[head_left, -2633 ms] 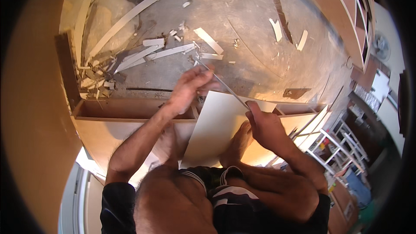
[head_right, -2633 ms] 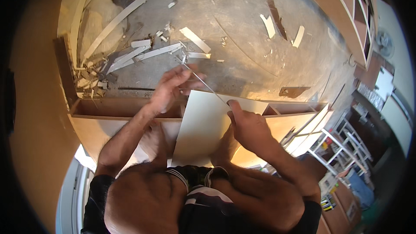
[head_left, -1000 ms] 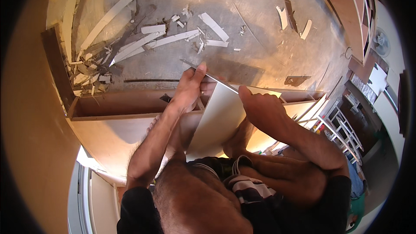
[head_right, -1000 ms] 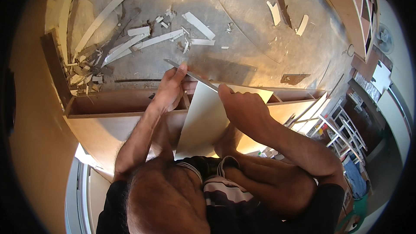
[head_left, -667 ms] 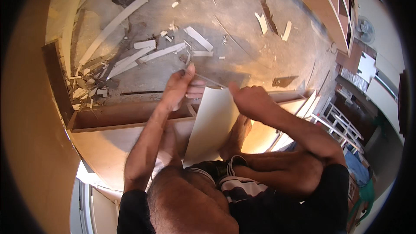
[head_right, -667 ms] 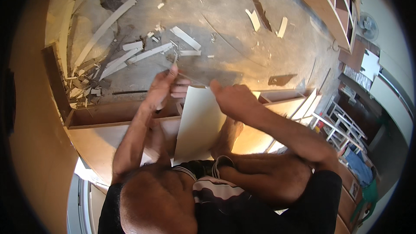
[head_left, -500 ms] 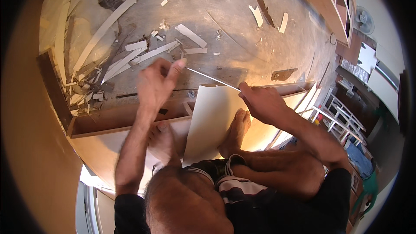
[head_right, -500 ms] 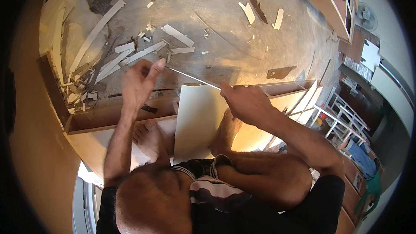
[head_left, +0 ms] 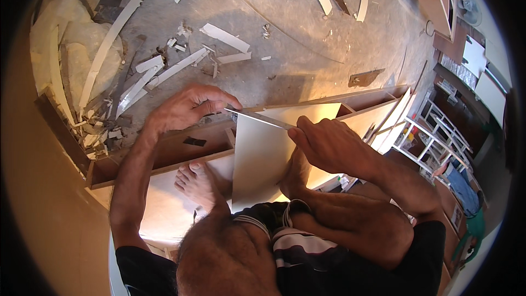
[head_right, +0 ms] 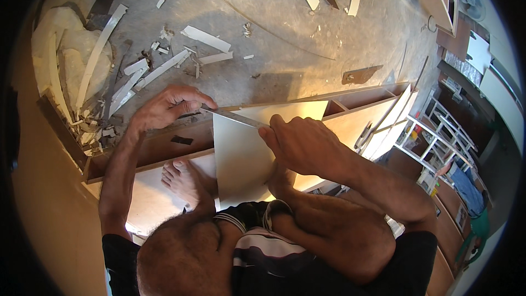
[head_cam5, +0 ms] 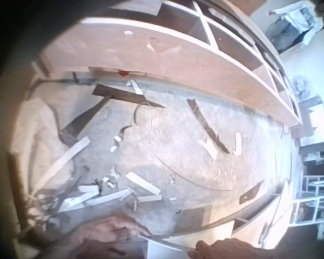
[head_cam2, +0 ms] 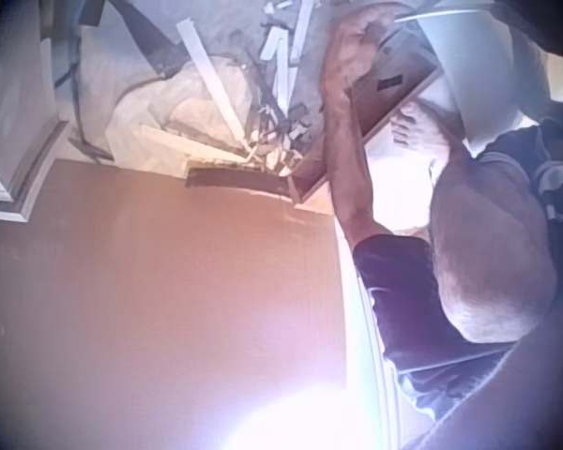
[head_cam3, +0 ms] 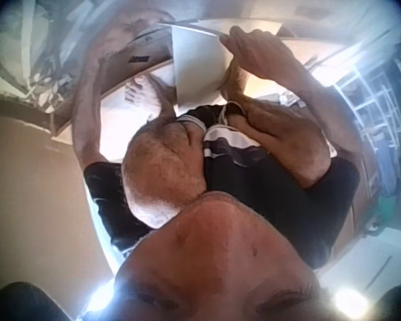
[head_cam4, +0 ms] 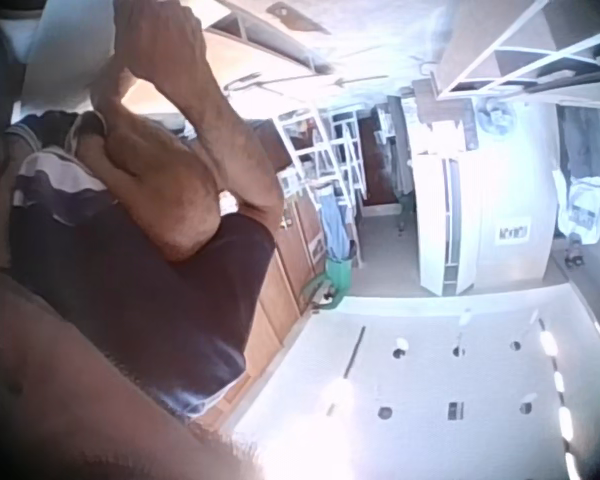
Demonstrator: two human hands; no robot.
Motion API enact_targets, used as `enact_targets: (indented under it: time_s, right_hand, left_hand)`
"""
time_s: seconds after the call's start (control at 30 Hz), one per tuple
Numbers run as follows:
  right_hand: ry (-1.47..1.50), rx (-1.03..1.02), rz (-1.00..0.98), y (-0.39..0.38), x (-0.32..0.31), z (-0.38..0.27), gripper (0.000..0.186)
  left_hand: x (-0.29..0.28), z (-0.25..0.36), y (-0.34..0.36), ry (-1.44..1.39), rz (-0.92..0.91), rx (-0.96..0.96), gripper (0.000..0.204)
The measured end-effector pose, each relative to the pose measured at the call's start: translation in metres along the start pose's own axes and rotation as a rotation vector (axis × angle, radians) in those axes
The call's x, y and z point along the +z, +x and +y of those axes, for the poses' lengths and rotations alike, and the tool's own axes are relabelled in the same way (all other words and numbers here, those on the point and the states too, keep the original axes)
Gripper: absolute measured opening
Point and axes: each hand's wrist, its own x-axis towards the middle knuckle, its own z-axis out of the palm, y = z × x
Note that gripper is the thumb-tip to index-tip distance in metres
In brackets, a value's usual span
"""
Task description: The person uses a metal hand plane to shave the edges of a white rectangular board. They repeatedly pull the plane along the board's edge, creating wood shavings, and occasionally flip the board to work on different sides.
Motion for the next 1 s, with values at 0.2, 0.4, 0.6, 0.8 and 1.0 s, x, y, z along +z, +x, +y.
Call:
enact_targets:
  time_s: [0.2,0.4,0.6,0.8,1.0]
  right_hand:
    - [-0.173,-0.107,0.139,0.012,0.014,0.022,0.046]
    - [-0.159,-0.111,0.134,0.039,0.021,0.031,0.049]
    - [-0.095,0.062,-0.009,0.005,0.008,0.018,0.051]
    - [-0.025,0.088,-0.039,-0.005,0.002,0.021,0.051]
    - [-0.08,0.006,0.076,0.012,0.015,0.044,0.051]
  left_hand:
    - [0.012,-0.01,0.006,-0.056,0.035,-0.049,0.031]
    - [0.015,-0.031,0.008,0.049,0.171,-0.01,0.031]
    - [0.017,0.007,0.012,-0.071,0.05,-0.073,0.029]
    - [0.014,0.01,0.026,-0.094,-0.036,-0.117,0.029]
    - [0.013,-0.008,0.038,0.002,0.008,-0.106,0.03]
